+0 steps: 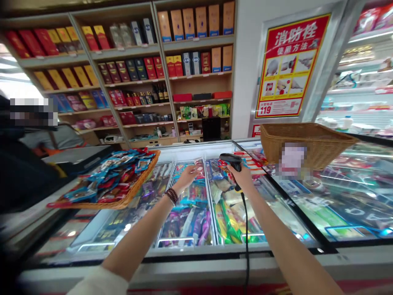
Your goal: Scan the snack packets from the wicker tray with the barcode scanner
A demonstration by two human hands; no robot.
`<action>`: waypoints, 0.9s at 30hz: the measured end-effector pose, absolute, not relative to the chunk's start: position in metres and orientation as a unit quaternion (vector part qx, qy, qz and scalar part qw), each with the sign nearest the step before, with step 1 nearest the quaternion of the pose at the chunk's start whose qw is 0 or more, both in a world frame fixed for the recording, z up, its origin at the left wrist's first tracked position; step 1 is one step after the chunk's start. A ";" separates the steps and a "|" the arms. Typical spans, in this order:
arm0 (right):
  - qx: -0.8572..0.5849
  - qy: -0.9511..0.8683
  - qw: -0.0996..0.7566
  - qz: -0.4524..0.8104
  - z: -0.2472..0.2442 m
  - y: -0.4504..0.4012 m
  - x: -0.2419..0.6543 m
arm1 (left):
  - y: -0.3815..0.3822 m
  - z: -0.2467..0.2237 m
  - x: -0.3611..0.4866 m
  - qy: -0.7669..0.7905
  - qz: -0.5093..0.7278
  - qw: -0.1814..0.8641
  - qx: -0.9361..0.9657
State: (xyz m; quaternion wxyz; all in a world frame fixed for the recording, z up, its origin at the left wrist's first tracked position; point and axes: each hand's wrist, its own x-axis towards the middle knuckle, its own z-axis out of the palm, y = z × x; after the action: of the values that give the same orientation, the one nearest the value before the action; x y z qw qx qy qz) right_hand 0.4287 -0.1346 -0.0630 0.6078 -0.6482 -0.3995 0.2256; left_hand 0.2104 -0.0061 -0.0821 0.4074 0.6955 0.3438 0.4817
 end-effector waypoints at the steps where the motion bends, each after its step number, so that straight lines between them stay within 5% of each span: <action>1: -0.637 -0.411 0.605 0.242 -0.062 -0.126 0.414 | -0.002 -0.077 0.190 0.357 0.482 0.371 0.709; 12: -0.538 -0.508 0.574 0.349 -0.061 -0.070 0.259 | -0.013 -0.016 -0.019 0.623 0.373 -0.071 0.684; 19: -0.557 -0.581 0.516 0.292 -0.073 -0.068 0.227 | -0.023 -0.024 -0.058 0.714 0.183 -0.110 0.667; 27: -0.569 -0.607 0.500 0.241 -0.075 -0.071 0.226 | -0.013 -0.023 -0.045 0.723 0.149 -0.156 0.656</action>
State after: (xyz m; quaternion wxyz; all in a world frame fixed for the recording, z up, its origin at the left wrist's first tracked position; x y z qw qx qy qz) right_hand 0.2257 -0.0710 -0.0749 0.5000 -0.5693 -0.6067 0.2407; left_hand -0.0453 -0.0130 -0.0230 -0.1559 0.6558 0.7234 0.1493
